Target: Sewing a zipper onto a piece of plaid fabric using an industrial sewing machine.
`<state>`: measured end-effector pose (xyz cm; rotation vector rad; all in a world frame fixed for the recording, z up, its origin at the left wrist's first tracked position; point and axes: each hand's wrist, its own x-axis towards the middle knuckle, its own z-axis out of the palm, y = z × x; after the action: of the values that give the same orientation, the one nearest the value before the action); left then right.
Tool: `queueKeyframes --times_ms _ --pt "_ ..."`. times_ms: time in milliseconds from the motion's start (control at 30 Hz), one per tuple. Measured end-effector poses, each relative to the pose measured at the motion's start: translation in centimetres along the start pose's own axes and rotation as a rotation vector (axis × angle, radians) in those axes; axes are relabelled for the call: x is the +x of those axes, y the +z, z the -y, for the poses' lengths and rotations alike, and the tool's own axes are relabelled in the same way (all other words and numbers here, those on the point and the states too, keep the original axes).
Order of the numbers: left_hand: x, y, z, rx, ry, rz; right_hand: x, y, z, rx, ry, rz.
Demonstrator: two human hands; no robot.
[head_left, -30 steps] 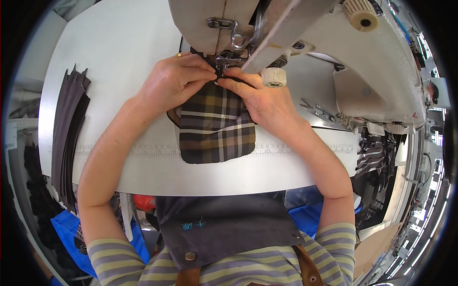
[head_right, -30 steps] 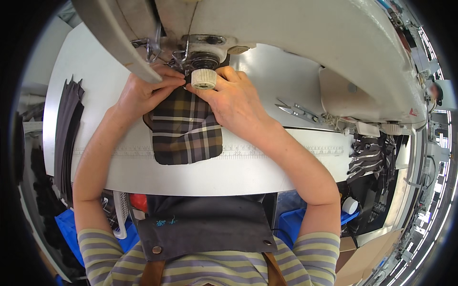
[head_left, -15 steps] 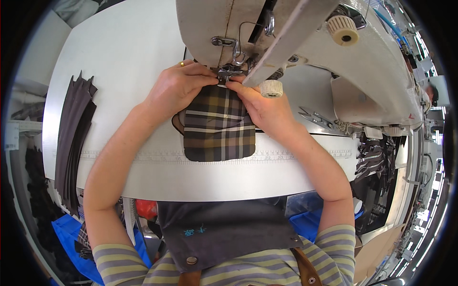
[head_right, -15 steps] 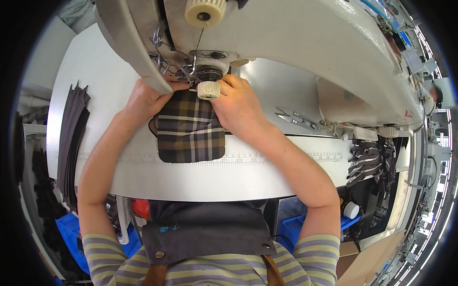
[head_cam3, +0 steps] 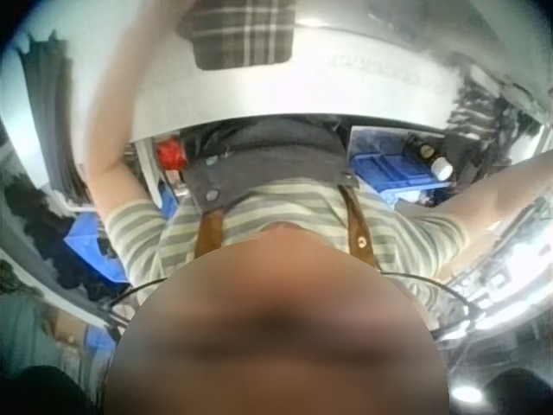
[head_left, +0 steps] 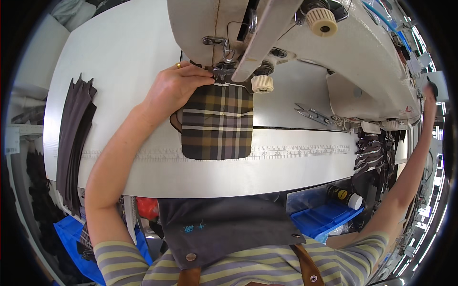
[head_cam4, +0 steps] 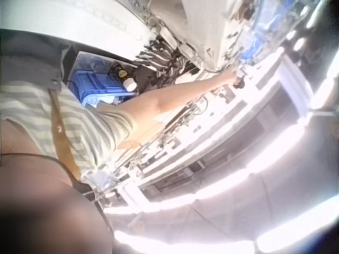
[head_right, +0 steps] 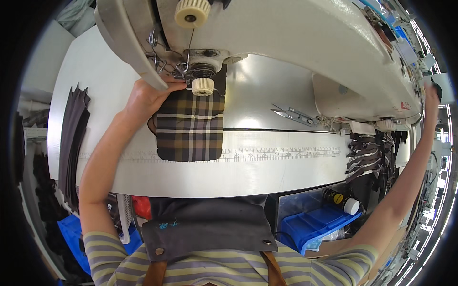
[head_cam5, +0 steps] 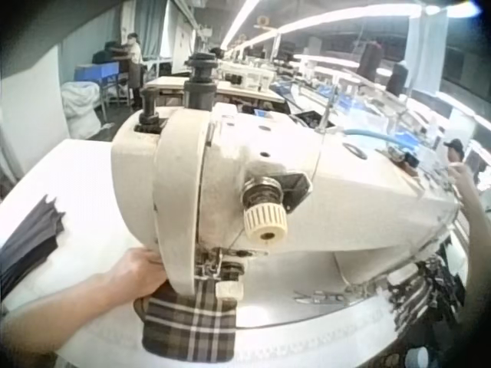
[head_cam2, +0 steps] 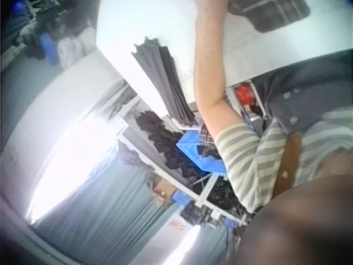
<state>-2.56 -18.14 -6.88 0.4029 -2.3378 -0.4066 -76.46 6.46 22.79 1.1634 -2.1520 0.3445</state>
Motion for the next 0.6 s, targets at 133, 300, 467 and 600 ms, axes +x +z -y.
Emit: queueKeyframes --times_ms 133,300,467,600 --pt "-0.7 -1.1 -0.7 0.099 -0.077 0.046 -5.2 7.4 2.7 0.916 0.643 0.305" --pt "-1.0 -1.5 -0.7 0.109 -0.088 0.048 -18.7 14.7 3.4 1.585 0.751 -0.147" --pt "-0.8 -1.0 -0.3 0.061 -0.078 0.034 -5.6 6.7 -1.3 1.140 0.750 0.233" --pt "-0.7 -1.4 -0.8 0.096 -0.096 0.044 -11.1 9.9 6.1 1.274 0.776 -0.119"
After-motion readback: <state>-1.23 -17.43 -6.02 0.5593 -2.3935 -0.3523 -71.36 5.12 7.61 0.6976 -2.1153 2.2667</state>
